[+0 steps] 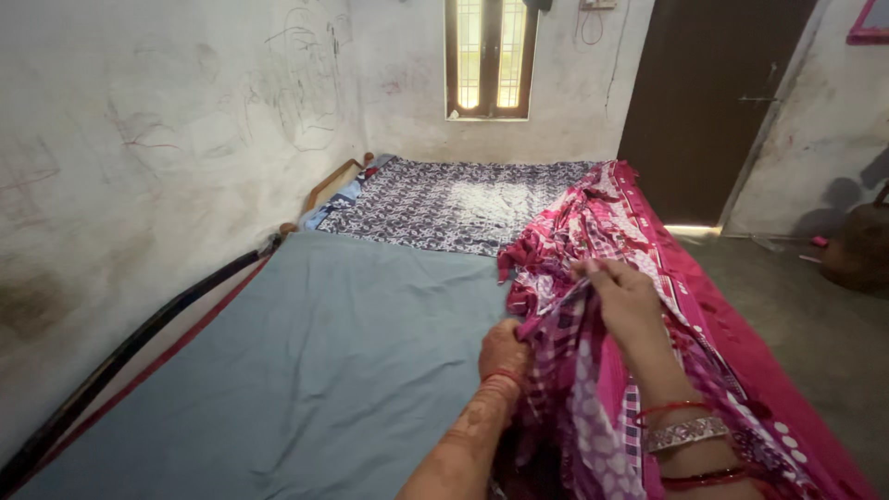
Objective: The person folds a large pink floral bed sheet on a bed. They gather the fabric, align the edges, and fold it into a compact rectangular shape by hand.
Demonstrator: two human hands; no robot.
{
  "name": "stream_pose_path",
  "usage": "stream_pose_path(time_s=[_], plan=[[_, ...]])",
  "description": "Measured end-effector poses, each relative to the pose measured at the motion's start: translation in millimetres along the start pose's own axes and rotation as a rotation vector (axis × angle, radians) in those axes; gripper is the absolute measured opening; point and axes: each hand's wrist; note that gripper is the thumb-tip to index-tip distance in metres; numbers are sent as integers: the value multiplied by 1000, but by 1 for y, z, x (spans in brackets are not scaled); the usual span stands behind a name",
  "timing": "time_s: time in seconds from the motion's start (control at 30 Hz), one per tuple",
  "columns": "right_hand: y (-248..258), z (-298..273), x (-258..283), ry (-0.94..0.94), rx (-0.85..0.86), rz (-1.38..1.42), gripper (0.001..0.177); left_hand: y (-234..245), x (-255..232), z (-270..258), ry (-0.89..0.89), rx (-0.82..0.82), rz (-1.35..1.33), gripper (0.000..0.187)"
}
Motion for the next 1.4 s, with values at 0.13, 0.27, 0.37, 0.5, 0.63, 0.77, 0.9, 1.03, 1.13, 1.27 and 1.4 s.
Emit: stream_pose_path(time_s=[0.13, 0.27, 0.37, 0.5, 0.63, 0.77, 0.9, 1.03, 1.13, 1.27, 1.4], plan=[[23, 8, -23, 102, -147, -288, 24, 10, -11, 1, 49, 4, -156, 29], [23, 18, -66, 97, 71, -251, 46, -2, -27, 22, -237, 63, -215, 32], [13, 27, -85, 205, 222, -204, 52, -8, -53, 16, -432, 82, -154, 31], [21, 34, -81, 214, 98, -340, 34, 11, -85, -3, -394, 190, -273, 28], [25, 30, -63, 93, 106, -204, 21, 20, -73, -4, -524, 34, -151, 25], [28, 21, -47, 73, 83, 41, 24, 11, -38, 1, -370, -53, 262, 22], [39, 23, -37, 258, 5, 104, 30, 7, -6, 13, -24, -45, 343, 20], [51, 19, -28, 147, -79, -46, 33, 17, -4, 21, 39, -207, 94, 21], [46, 15, -26, 136, -13, -298, 41, 23, -33, 36, -128, -178, -18, 27], [19, 18, -30, 439, 211, -202, 57, 22, -87, 22, -392, -56, -103, 28], [16, 26, -29, 329, 143, -356, 45, 43, -113, -2, -347, -98, 87, 32]])
Point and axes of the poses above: each hand's wrist, its own z-axis towards the middle knuckle, its own y-axis out of the back of the hand, x = y × z, and after that the axes turned 14 degrees about x, right-handed
